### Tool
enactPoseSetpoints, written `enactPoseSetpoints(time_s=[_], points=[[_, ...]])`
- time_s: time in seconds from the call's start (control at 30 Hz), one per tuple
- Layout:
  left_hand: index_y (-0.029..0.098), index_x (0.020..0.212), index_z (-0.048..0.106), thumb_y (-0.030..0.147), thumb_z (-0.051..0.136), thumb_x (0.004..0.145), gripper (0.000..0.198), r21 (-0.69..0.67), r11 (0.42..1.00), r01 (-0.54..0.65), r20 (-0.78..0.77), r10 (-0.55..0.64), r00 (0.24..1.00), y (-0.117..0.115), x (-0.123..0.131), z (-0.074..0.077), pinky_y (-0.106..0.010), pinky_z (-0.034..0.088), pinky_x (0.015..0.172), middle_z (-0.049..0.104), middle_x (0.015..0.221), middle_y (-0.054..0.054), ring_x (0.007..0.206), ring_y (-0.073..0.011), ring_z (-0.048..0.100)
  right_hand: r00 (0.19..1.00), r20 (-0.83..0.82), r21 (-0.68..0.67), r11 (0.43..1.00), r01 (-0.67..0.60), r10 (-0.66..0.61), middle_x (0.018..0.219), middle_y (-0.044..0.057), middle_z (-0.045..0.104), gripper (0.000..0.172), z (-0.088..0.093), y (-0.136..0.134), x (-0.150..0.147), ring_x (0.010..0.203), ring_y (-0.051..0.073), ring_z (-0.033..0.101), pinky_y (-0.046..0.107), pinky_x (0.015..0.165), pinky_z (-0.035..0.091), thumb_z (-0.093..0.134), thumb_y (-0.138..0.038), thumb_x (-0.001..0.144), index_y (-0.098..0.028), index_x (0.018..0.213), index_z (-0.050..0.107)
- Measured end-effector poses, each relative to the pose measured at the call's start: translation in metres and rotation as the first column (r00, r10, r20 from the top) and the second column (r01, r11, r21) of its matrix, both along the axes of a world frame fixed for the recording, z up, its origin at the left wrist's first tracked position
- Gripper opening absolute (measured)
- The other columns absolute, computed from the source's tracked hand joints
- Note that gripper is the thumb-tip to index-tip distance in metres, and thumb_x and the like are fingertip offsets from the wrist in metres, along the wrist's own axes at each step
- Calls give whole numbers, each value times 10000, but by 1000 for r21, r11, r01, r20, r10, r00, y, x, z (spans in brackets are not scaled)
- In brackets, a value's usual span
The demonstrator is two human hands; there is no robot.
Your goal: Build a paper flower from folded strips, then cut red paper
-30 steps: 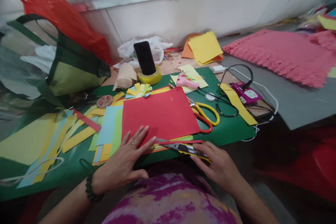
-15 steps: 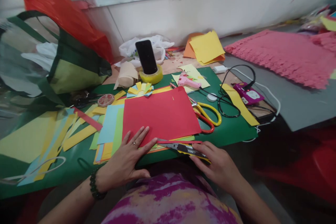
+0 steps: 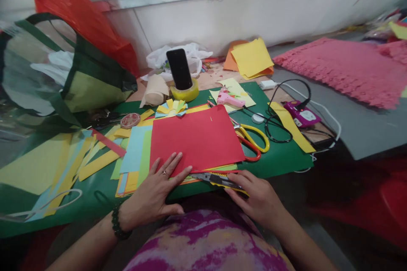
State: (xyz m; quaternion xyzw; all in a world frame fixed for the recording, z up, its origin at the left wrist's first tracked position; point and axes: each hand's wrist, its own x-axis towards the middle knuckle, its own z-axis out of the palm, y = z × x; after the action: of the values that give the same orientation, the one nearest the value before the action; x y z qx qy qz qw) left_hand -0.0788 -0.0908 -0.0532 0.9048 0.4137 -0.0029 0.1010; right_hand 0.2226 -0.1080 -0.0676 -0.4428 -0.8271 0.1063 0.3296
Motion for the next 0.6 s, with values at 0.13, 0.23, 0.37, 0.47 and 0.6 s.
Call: enactPoseSetpoints(time_s=[0.13, 0.23, 0.37, 0.47, 0.6], points=[[316, 1526, 223, 839, 352, 759, 937, -22, 1000, 3, 3, -3, 1000, 1, 1, 3, -613, 202, 1110, 172, 1604, -176, 1446, -397, 215, 1000, 14, 10, 1000, 1, -1, 891, 62, 732, 148, -1, -1, -1, 740, 152, 726, 219, 613, 572, 520, -263, 954, -212, 1045, 625], [302, 1535, 177, 828, 338, 775, 939, -36, 999, 6, 3, -6, 1000, 0, -5, 9, -608, 204, 1114, 168, 1605, -174, 1456, -384, 198, 1000, 10, -27, 1000, 8, -7, 866, 51, 726, 150, -1, -2, -1, 739, 155, 724, 225, 613, 574, 512, -294, 959, -222, 1026, 625], [311, 1536, 155, 785, 322, 825, 871, -23, 999, -36, -20, 36, 999, -4, -17, 13, -637, 210, 1098, 162, 1610, -155, 1456, -382, 199, 1000, -6, -26, 1000, 1, -1, 868, 44, 726, 135, 1, -1, -3, 748, 158, 725, 227, 619, 575, 528, -277, 949, -224, 1031, 621], [334, 1527, 198, 785, 333, 823, 847, -21, 999, -35, -35, 34, 999, -7, -21, 10, -642, 209, 1096, 159, 1613, -148, 1450, -383, 219, 1000, 3, 7, 1000, -2, 2, 874, 46, 724, 132, 2, -1, -6, 745, 157, 725, 225, 615, 572, 526, -266, 951, -222, 1045, 607], [343, 1525, 201, 812, 350, 792, 883, -24, 999, -41, -41, 40, 998, -7, -19, 7, -646, 201, 1098, 157, 1612, -153, 1447, -388, 225, 1000, 27, 16, 1000, -1, 0, 897, 52, 728, 145, 1, -1, -9, 755, 157, 728, 228, 621, 574, 506, -260, 961, -222, 1063, 601]])
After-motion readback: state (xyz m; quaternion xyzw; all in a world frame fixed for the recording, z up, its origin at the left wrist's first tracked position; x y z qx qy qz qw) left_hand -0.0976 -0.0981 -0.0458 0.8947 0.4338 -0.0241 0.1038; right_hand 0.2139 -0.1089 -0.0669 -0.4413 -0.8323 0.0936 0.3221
